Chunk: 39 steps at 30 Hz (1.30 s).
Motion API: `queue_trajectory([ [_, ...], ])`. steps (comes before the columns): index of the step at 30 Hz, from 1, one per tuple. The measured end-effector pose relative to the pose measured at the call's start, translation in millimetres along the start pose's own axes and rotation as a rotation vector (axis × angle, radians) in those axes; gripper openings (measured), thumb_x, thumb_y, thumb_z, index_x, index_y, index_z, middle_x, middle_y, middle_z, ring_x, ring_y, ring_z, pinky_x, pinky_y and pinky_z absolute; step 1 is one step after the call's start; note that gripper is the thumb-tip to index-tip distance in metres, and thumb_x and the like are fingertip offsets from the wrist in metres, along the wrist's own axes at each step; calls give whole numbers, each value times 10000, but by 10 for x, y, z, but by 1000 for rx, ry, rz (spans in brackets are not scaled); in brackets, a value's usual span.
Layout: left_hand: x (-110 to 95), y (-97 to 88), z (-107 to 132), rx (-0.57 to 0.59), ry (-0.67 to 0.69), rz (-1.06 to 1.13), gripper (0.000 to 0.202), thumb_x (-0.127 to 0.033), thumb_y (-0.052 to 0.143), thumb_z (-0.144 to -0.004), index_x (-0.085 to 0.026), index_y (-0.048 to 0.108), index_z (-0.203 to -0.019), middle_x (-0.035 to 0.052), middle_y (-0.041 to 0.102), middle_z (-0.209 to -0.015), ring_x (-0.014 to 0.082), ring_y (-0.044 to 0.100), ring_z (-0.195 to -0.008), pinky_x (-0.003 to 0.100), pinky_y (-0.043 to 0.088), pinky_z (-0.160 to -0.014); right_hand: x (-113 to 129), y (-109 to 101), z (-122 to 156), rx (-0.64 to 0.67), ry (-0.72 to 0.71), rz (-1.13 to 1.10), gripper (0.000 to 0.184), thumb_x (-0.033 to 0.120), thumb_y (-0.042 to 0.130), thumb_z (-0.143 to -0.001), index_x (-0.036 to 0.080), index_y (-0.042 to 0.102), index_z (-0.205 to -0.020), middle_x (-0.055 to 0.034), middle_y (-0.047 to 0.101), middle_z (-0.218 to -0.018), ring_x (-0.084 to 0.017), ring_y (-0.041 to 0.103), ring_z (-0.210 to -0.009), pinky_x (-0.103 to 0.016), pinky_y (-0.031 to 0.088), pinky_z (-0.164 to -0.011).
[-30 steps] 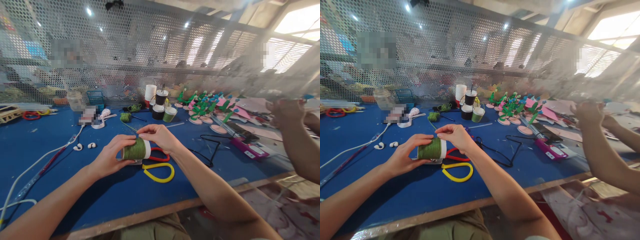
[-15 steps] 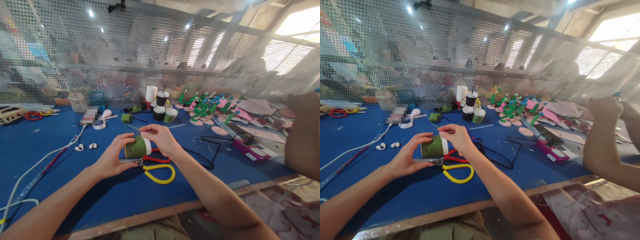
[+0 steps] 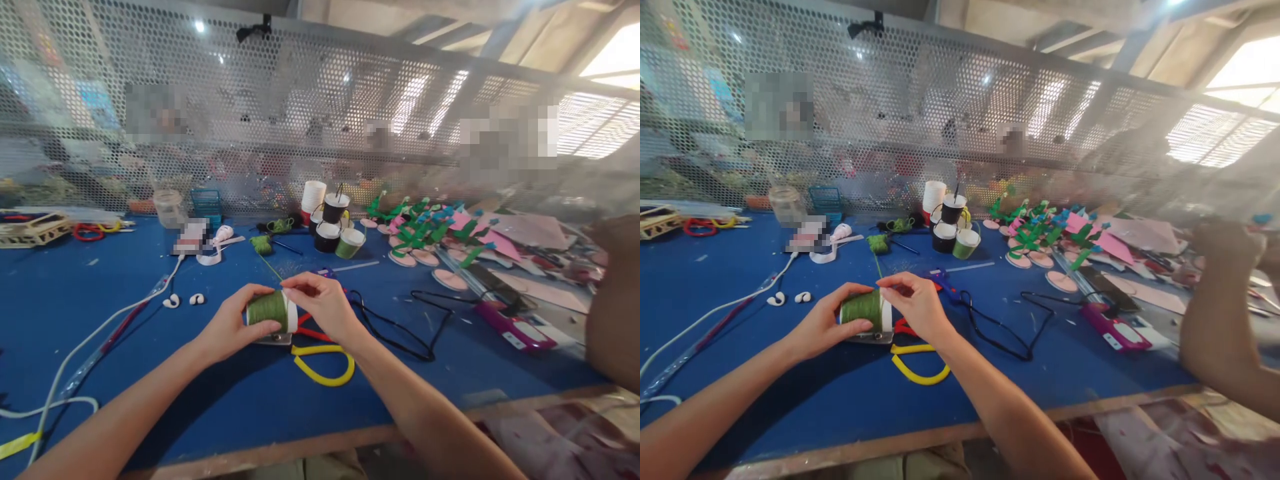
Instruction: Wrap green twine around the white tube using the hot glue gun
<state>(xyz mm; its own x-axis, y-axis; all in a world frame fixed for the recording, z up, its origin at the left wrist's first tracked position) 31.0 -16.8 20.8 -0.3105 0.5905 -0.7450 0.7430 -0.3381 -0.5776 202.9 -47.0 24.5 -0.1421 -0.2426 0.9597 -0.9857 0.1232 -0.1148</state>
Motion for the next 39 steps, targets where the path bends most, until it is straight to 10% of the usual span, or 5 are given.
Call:
queue_trajectory([
  [33, 199, 119, 90, 103, 7, 3, 546, -374, 661, -719, -220, 418, -1184, 83, 563, -1108, 232, 568, -982, 353, 479, -834, -242, 73, 6, 38, 274, -200, 132, 232, 659, -630, 201, 668, -757, 29, 552, -614, -95, 453, -564, -250, 375, -550],
  [39, 164, 94, 100, 146, 50, -44, 601, -388, 637, -749, -249, 352, -1260, 97, 529, -1166, 242, 534, -1042, 381, 459, -884, -194, 60, 3, 95, 361, -323, 339, 170, 665, -605, 225, 612, -935, 3, 606, -886, -75, 463, -610, -248, 408, -607],
])
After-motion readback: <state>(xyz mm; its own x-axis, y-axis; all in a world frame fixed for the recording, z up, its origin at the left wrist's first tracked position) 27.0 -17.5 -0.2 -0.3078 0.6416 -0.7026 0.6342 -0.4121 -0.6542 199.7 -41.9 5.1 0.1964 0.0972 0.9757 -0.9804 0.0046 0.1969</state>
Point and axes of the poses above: each hand's wrist, its own z-axis away from the middle knuckle, its own y-axis out of the palm, x = y × z, the point moved 1 cm from there along -z, towards the middle knuckle
